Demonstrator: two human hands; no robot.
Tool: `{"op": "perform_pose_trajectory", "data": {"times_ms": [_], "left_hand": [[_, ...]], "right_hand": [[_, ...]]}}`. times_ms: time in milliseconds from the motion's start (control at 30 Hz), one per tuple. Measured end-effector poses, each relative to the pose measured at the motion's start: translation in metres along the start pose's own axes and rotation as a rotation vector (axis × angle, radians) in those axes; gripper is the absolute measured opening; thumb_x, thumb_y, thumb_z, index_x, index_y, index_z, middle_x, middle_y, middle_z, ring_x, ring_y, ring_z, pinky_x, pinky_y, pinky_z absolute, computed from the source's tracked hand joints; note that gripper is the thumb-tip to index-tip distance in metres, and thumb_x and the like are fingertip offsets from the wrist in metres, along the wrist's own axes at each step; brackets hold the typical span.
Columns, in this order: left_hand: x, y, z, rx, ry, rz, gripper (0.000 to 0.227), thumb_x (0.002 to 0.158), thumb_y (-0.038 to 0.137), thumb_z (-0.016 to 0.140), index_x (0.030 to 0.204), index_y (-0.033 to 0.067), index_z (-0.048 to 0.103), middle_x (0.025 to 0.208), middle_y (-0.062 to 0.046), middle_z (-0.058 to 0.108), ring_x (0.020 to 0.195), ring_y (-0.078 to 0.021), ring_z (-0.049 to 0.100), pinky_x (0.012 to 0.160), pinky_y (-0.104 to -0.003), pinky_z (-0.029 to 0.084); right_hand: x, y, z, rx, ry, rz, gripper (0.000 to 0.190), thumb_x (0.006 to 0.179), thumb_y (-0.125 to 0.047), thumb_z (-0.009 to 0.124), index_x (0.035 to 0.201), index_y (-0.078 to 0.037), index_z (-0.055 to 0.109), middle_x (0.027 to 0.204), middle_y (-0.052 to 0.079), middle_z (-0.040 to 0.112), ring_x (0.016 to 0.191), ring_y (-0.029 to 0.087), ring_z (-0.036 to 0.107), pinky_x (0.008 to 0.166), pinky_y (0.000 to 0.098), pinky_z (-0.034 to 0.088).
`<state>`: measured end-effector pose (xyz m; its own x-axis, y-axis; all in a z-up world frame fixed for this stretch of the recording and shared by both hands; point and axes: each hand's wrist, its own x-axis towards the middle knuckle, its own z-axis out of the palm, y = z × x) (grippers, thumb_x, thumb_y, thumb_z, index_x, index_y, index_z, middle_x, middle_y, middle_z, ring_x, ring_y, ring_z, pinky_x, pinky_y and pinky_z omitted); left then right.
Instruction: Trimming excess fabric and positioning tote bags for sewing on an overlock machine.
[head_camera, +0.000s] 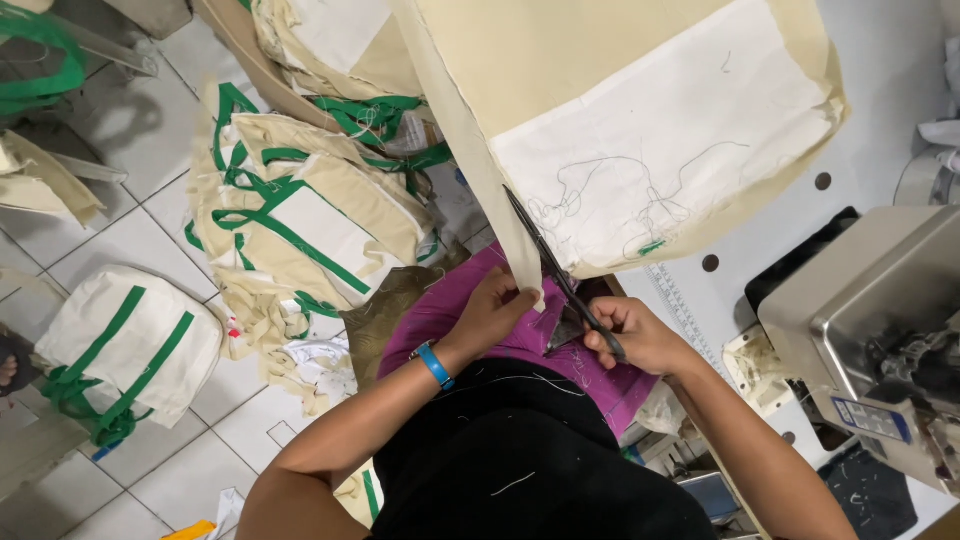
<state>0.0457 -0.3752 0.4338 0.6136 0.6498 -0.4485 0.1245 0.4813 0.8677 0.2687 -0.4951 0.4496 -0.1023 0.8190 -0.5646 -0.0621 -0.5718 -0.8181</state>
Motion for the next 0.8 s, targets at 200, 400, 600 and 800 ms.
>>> {"op": "perform_pose_trajectory", "data": {"times_ms": [200,400,600,800], "left_hand": [[0.003,-0.021,-0.009,0.084,-0.045,0.109,0.023,0.092,0.020,0.070,0.097,-0.0018,0.072,0.091,-0.011,0.049,0.101,-0.0277,0.058,0.092,-0.039,0.045],[0.009,-0.036,-0.011,0.106,-0.015,0.175,0.025,0.090,0.021,0.073,0.096,-0.0037,0.072,0.092,-0.014,0.052,0.097,-0.0293,0.059,0.090,-0.038,0.047],[0.023,-0.090,-0.015,0.225,-0.009,0.232,0.029,0.084,0.031,0.077,0.090,0.0024,0.075,0.090,-0.014,0.055,0.092,-0.0346,0.064,0.082,-0.039,0.050],[0.021,-0.096,-0.006,0.333,-0.005,0.285,0.028,0.083,0.031,0.077,0.083,0.0027,0.072,0.083,-0.015,0.058,0.088,-0.0375,0.065,0.077,-0.038,0.052]], "right_hand": [[0.021,-0.010,0.012,0.110,0.007,-0.032,0.054,0.087,-0.051,0.077,0.079,0.000,0.062,0.047,0.009,0.059,0.041,0.016,0.062,0.034,0.0219,0.045],[0.052,-0.039,0.016,0.126,0.014,-0.025,0.048,0.092,-0.049,0.073,0.083,-0.004,0.060,0.048,0.007,0.058,0.042,0.015,0.061,0.036,0.0192,0.041],[0.059,-0.078,0.019,0.074,0.039,-0.027,0.038,0.093,-0.031,0.076,0.077,-0.001,0.059,0.044,0.010,0.058,0.036,0.016,0.060,0.029,0.0193,0.039],[0.118,-0.123,0.012,0.047,0.056,-0.035,0.055,0.091,-0.059,0.070,0.086,-0.005,0.060,0.049,0.008,0.057,0.042,0.016,0.060,0.035,0.0200,0.040]]}}
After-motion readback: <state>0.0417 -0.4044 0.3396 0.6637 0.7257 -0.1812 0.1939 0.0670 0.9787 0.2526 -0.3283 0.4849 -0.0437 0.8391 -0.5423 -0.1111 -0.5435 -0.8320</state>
